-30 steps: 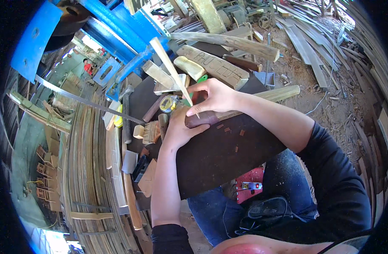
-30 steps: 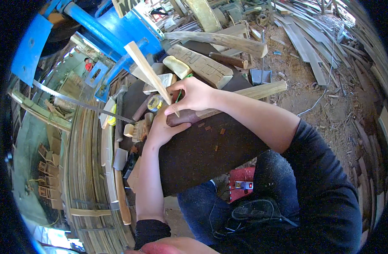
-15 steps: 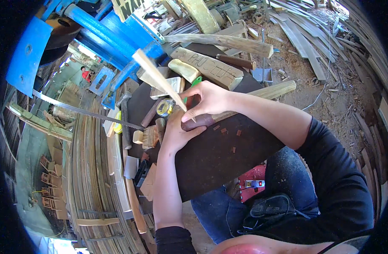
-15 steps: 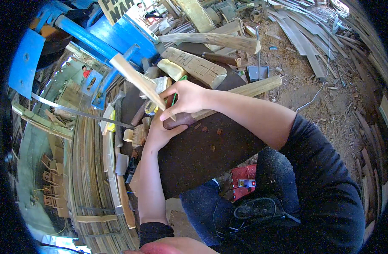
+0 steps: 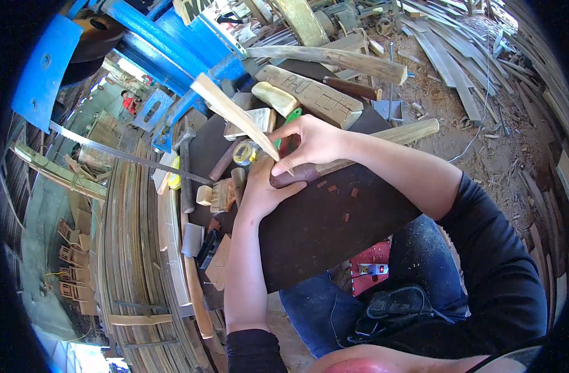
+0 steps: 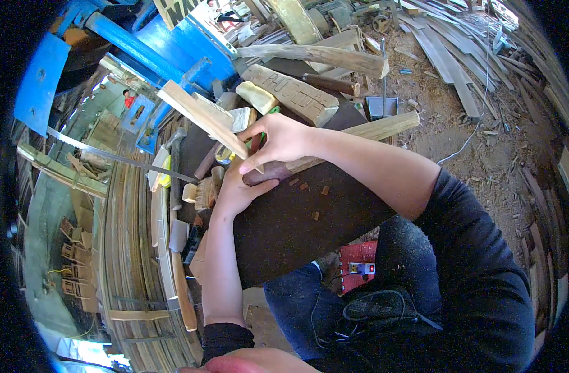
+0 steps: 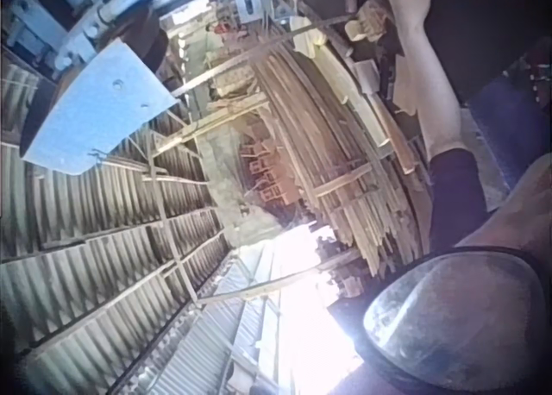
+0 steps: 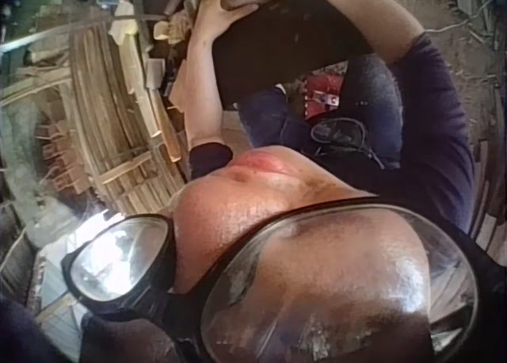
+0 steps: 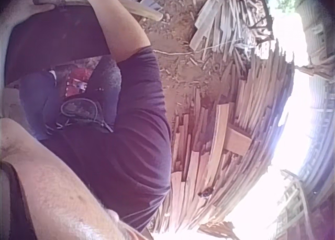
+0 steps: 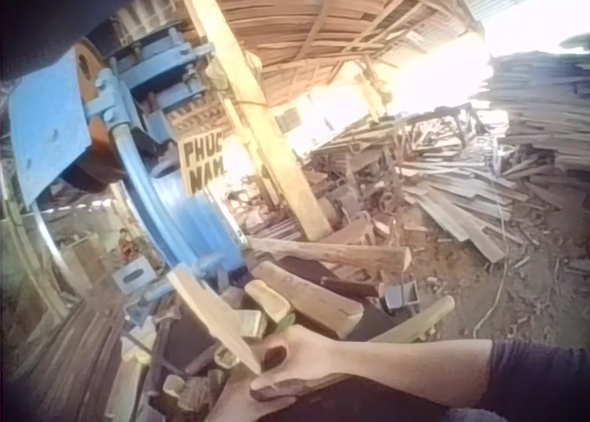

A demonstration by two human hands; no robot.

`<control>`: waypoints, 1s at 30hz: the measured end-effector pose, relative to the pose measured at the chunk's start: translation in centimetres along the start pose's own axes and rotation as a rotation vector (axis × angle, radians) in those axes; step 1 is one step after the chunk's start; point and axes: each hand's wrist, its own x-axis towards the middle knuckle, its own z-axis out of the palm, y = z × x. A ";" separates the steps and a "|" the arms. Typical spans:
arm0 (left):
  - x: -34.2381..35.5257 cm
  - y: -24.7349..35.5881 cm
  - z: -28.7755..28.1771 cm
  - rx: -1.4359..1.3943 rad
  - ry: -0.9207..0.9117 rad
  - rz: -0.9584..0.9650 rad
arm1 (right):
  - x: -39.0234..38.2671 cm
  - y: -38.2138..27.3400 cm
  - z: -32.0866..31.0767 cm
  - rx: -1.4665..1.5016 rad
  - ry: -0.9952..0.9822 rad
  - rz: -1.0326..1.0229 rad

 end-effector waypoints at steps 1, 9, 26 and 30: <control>0.0 0.1 -0.1 0.014 -0.009 -0.009 | 0.0 0.0 0.0 -0.007 -0.015 0.046; -0.1 0.3 0.2 -0.001 0.090 0.059 | -0.1 -0.3 0.0 0.028 -0.004 0.035; -0.2 -0.3 0.4 0.017 0.092 0.069 | -0.1 -0.2 0.1 0.006 -0.003 0.026; 0.1 -0.2 0.2 0.016 0.036 0.027 | -0.2 0.6 -0.5 0.002 -0.005 -0.004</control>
